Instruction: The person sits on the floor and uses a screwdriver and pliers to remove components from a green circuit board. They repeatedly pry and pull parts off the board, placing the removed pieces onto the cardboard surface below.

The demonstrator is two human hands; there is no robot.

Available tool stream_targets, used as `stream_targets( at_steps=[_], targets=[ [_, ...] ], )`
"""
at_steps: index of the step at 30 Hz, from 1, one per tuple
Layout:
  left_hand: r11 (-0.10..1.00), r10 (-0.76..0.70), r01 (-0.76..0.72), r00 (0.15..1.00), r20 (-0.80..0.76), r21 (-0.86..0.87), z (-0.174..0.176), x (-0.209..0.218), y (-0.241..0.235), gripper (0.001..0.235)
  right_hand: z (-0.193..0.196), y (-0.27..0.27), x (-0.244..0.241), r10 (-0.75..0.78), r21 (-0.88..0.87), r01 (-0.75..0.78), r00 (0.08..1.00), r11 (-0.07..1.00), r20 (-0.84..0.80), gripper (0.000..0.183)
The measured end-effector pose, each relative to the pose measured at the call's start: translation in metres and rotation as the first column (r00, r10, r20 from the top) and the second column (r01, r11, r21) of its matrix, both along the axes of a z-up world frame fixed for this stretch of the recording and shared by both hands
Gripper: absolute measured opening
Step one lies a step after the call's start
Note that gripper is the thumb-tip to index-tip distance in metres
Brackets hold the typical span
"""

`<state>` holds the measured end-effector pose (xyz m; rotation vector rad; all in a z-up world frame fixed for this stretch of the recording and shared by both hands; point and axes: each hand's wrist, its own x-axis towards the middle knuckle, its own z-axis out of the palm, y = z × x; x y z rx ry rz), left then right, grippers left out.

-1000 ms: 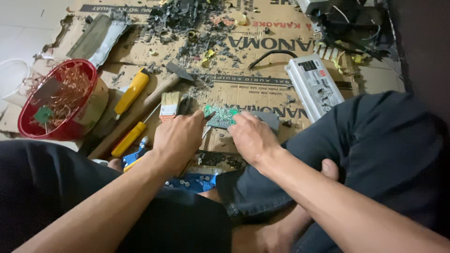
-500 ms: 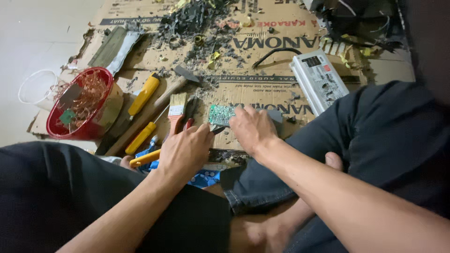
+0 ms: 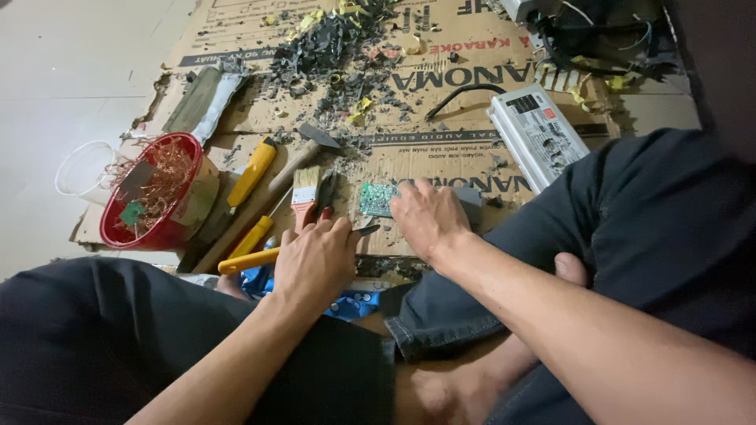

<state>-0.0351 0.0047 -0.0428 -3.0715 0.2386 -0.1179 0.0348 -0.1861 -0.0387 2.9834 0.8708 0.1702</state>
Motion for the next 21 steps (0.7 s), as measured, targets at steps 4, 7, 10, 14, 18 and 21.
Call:
stream_targets(
  at_steps=[4, 7, 10, 14, 18, 21],
  targets=[
    [1.000, 0.004, -0.002, 0.996, 0.085, -0.020, -0.001, 0.000, 0.005, 0.022, 0.005, 0.001, -0.002, -0.032, -0.017, 0.032, 0.998, 0.999, -0.057, 0.012],
    [0.998, -0.050, 0.046, 0.990, 0.130, 0.036, 0.005, -0.005, 0.001, 0.015, 0.012, -0.002, -0.004, -0.036, 0.009, 0.037, 0.994, 0.999, -0.106, 0.013],
    [0.999, -0.013, 0.021, 0.988, 0.156, -0.047, 0.005, -0.009, -0.001, 0.019, 0.003, -0.002, -0.001, -0.069, 0.033, 0.075, 0.986, 0.997, -0.150, 0.012],
    [0.998, -0.029, 0.041, 0.976, 0.214, -0.052, -0.002, -0.007, 0.003, 0.019, -0.018, 0.000, 0.009, -0.072, 0.011, 0.074, 0.989, 0.997, -0.127, 0.020],
    [1.000, 0.011, -0.005, 0.976, 0.217, -0.028, -0.008, -0.006, 0.003, 0.022, -0.020, 0.001, 0.009, -0.099, -0.030, 0.095, 0.983, 0.995, -0.153, 0.023],
    [0.995, 0.072, -0.062, 0.988, 0.138, -0.077, 0.011, -0.014, -0.009, 0.027, -0.002, -0.003, 0.001, -0.127, 0.072, 0.147, 0.966, 0.987, -0.226, 0.028]
  ],
)
